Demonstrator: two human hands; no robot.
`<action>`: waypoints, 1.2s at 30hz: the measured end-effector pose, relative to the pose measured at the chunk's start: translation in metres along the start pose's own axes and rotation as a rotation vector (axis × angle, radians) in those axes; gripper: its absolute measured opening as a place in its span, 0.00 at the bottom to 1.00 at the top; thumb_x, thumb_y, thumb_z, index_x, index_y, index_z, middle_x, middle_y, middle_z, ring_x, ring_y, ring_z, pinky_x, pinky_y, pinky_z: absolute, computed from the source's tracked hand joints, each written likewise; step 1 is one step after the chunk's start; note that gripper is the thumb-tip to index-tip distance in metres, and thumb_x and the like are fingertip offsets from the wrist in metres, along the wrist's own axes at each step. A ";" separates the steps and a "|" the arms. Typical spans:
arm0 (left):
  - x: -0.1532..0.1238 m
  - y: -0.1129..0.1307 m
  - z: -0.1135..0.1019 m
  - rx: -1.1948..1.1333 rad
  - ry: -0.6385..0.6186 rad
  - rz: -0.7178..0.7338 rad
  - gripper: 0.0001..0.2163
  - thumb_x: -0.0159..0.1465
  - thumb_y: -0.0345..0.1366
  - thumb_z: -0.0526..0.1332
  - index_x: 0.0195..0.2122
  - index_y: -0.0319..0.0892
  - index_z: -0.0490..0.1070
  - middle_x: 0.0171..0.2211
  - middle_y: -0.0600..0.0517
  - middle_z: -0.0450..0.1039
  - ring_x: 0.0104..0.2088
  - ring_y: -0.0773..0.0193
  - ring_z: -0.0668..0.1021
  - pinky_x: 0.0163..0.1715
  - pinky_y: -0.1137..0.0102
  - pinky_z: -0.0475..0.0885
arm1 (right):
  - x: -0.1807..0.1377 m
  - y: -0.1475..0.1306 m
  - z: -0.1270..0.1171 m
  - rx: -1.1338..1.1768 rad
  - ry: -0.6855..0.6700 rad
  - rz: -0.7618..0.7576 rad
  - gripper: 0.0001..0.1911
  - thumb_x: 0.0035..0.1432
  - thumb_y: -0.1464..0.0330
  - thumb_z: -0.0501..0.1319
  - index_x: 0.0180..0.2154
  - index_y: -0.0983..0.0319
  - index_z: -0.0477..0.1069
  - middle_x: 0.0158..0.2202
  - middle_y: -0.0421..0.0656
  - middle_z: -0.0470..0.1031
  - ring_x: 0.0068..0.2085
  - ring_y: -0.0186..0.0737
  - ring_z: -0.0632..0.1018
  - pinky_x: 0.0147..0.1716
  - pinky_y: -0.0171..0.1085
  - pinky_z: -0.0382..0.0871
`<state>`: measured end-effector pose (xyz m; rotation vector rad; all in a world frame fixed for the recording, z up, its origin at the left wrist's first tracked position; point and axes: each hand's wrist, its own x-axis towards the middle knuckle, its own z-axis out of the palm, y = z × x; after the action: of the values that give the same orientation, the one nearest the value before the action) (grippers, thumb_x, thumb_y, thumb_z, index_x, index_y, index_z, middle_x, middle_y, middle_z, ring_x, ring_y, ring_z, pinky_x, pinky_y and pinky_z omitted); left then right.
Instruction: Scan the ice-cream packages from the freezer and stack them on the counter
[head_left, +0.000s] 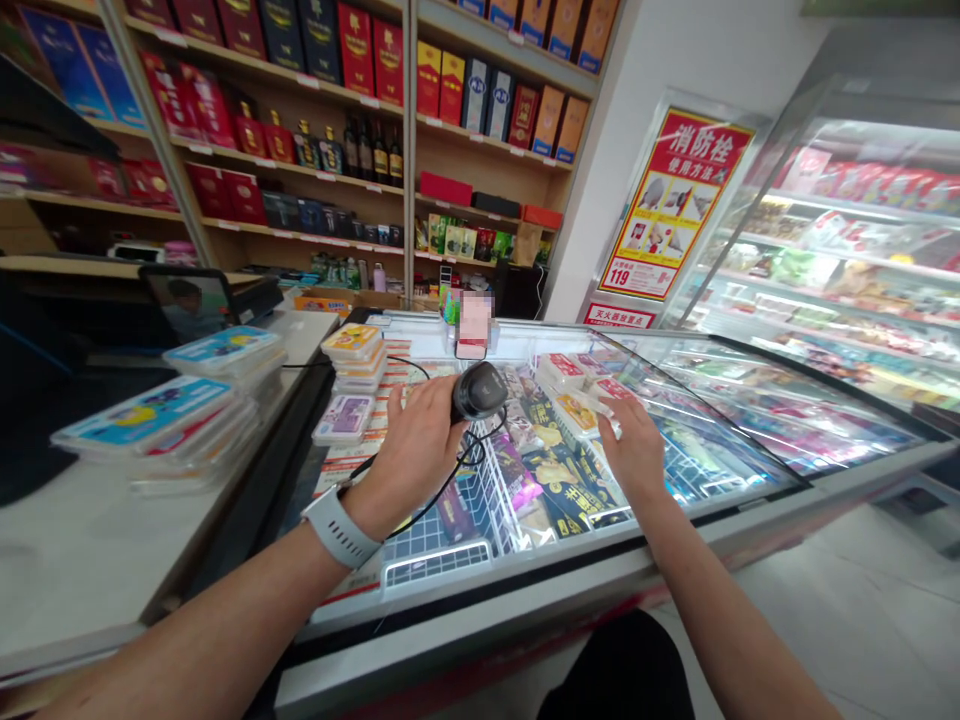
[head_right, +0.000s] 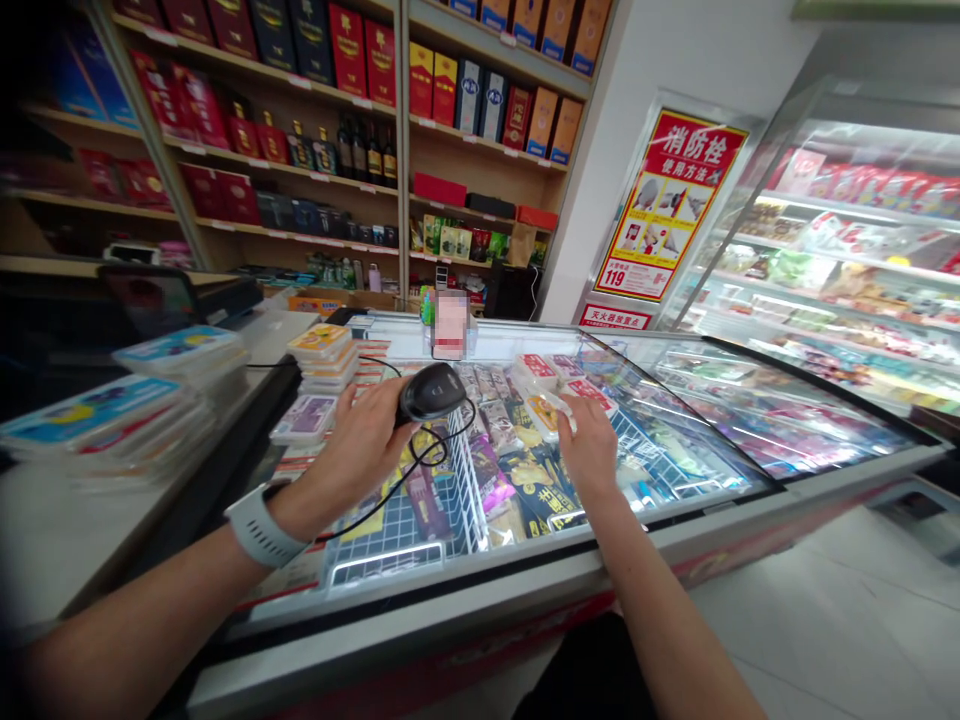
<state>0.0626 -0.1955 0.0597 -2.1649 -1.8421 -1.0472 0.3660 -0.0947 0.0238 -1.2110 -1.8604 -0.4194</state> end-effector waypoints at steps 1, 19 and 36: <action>0.000 0.000 0.000 0.002 -0.001 0.003 0.20 0.65 0.32 0.55 0.58 0.40 0.59 0.58 0.42 0.68 0.59 0.49 0.68 0.62 0.46 0.51 | -0.005 0.004 -0.003 -0.038 0.000 -0.028 0.15 0.64 0.67 0.53 0.48 0.61 0.73 0.45 0.49 0.76 0.46 0.46 0.75 0.48 0.43 0.70; 0.000 0.001 0.000 0.016 0.003 0.019 0.21 0.64 0.31 0.55 0.59 0.41 0.59 0.58 0.42 0.68 0.59 0.49 0.69 0.62 0.46 0.51 | -0.018 0.015 0.005 -0.308 -0.259 -0.110 0.17 0.58 0.78 0.53 0.45 0.65 0.76 0.43 0.52 0.74 0.44 0.48 0.74 0.47 0.44 0.69; -0.005 0.007 -0.004 -0.034 0.029 0.008 0.21 0.65 0.31 0.56 0.59 0.40 0.58 0.59 0.42 0.66 0.61 0.53 0.66 0.63 0.48 0.50 | -0.013 -0.006 0.017 -0.079 -0.160 -0.349 0.16 0.64 0.69 0.54 0.50 0.65 0.72 0.50 0.53 0.75 0.50 0.50 0.75 0.52 0.49 0.70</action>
<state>0.0671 -0.2035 0.0619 -2.1618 -1.8141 -1.1105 0.3545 -0.0937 0.0040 -0.9932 -2.2223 -0.6052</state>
